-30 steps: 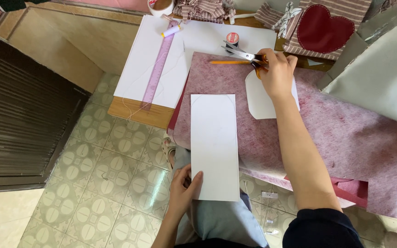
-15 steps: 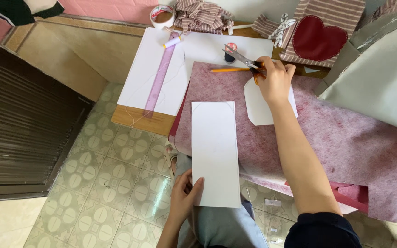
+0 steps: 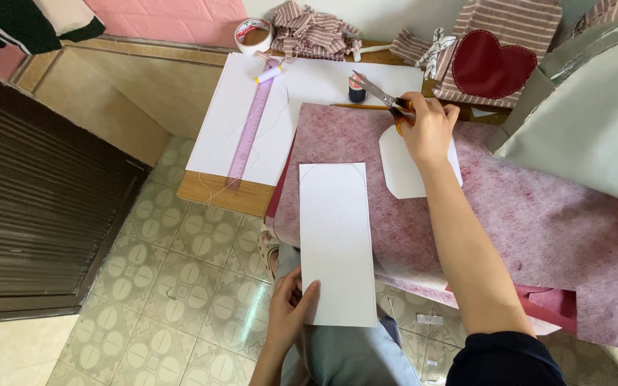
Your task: Trace a pattern onto paper and cut it out using scissors.
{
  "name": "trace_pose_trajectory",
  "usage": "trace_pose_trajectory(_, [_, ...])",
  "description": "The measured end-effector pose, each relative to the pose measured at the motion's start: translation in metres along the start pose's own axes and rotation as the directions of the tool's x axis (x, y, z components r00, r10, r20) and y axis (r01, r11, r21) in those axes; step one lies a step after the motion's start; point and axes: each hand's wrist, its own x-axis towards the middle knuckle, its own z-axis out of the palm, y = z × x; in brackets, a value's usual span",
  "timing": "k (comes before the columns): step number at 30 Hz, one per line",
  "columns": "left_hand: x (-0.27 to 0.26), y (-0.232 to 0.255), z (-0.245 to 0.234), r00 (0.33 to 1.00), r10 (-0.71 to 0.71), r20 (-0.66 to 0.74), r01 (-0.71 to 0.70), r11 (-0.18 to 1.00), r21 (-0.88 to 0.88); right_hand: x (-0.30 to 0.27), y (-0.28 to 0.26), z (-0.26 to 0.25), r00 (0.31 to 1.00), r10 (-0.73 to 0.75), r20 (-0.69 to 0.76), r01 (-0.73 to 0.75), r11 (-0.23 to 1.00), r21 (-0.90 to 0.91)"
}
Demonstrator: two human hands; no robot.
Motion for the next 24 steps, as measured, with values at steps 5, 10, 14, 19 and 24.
trace_pose_trajectory(5, [-0.002,-0.003,-0.002,0.999,-0.011,0.034,0.012,0.999,-0.052,0.0,-0.012,-0.009,0.999,0.011,-0.039,-0.004,0.982,0.186])
trace_pose_trajectory(10, [-0.01,0.002,-0.007,0.996,0.078,0.053,-0.074,0.995,-0.069,0.001,-0.032,-0.021,0.999,0.023,-0.033,-0.012,0.951,0.309])
trace_pose_trajectory(14, [-0.022,0.028,-0.015,0.992,-0.059,0.115,0.068,0.994,-0.081,-0.001,-0.056,-0.041,1.0,-0.023,0.012,0.015,0.895,0.446])
trace_pose_trajectory(19, [-0.026,-0.021,-0.004,0.991,-0.047,0.128,0.074,0.972,-0.221,-0.018,-0.084,-0.103,0.99,-0.143,-0.002,0.125,0.858,0.498])
trace_pose_trajectory(24, [-0.036,-0.021,-0.01,0.981,-0.067,0.183,0.138,0.904,-0.406,-0.123,-0.123,-0.177,0.986,0.136,0.1,-0.168,0.715,0.679])
